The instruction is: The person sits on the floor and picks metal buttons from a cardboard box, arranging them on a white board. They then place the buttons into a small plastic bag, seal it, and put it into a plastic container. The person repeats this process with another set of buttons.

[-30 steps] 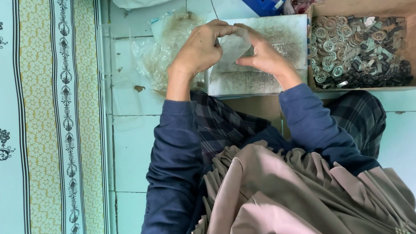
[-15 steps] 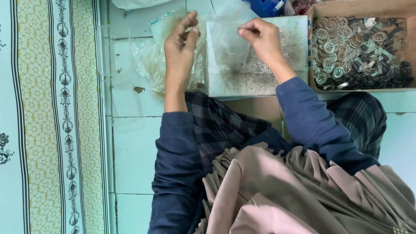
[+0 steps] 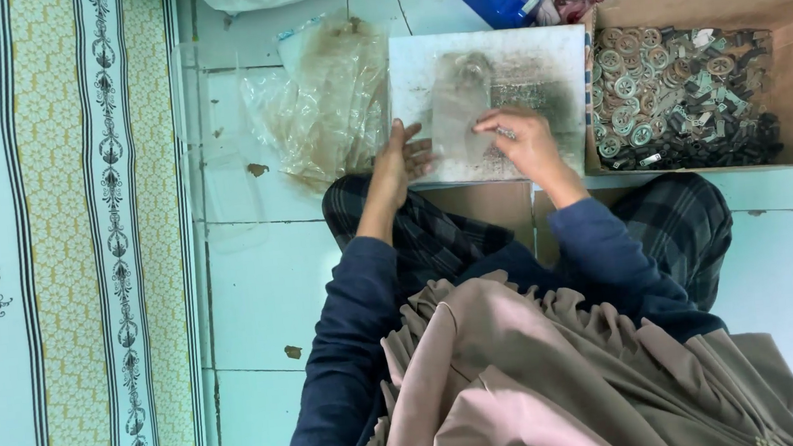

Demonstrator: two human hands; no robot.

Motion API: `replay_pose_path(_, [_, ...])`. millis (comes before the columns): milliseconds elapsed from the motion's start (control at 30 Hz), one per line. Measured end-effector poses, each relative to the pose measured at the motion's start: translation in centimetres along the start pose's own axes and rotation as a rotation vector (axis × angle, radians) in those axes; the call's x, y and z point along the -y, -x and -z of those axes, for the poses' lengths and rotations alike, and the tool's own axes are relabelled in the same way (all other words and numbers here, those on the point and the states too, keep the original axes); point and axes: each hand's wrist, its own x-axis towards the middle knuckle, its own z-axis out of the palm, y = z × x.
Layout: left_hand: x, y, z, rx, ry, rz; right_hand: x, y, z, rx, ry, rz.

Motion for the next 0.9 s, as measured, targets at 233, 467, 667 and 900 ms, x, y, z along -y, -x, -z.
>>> replay_pose_path(233, [5.5,-0.3,-2.9,0.051,-0.071,0.278,-1.1,5.4,-0.4,0.03,0.095,-0.03])
replay_pose_path(467, [8.4,-0.9,-2.3,-0.06,-0.174,0.172,-6.6,1.7,0.2,-0.02,0.2,-0.283])
replay_pose_path(667, [6.0,1.4,-3.2,-0.015,-0.031,0.19,-7.2,-4.3,-2.9,0.07,0.359,-0.678])
replay_pose_path(900, [10.5,-1.9,-1.3,0.036,0.134,0.183,-9.6,-6.3,-6.0,-0.131,-0.094,-0.608])
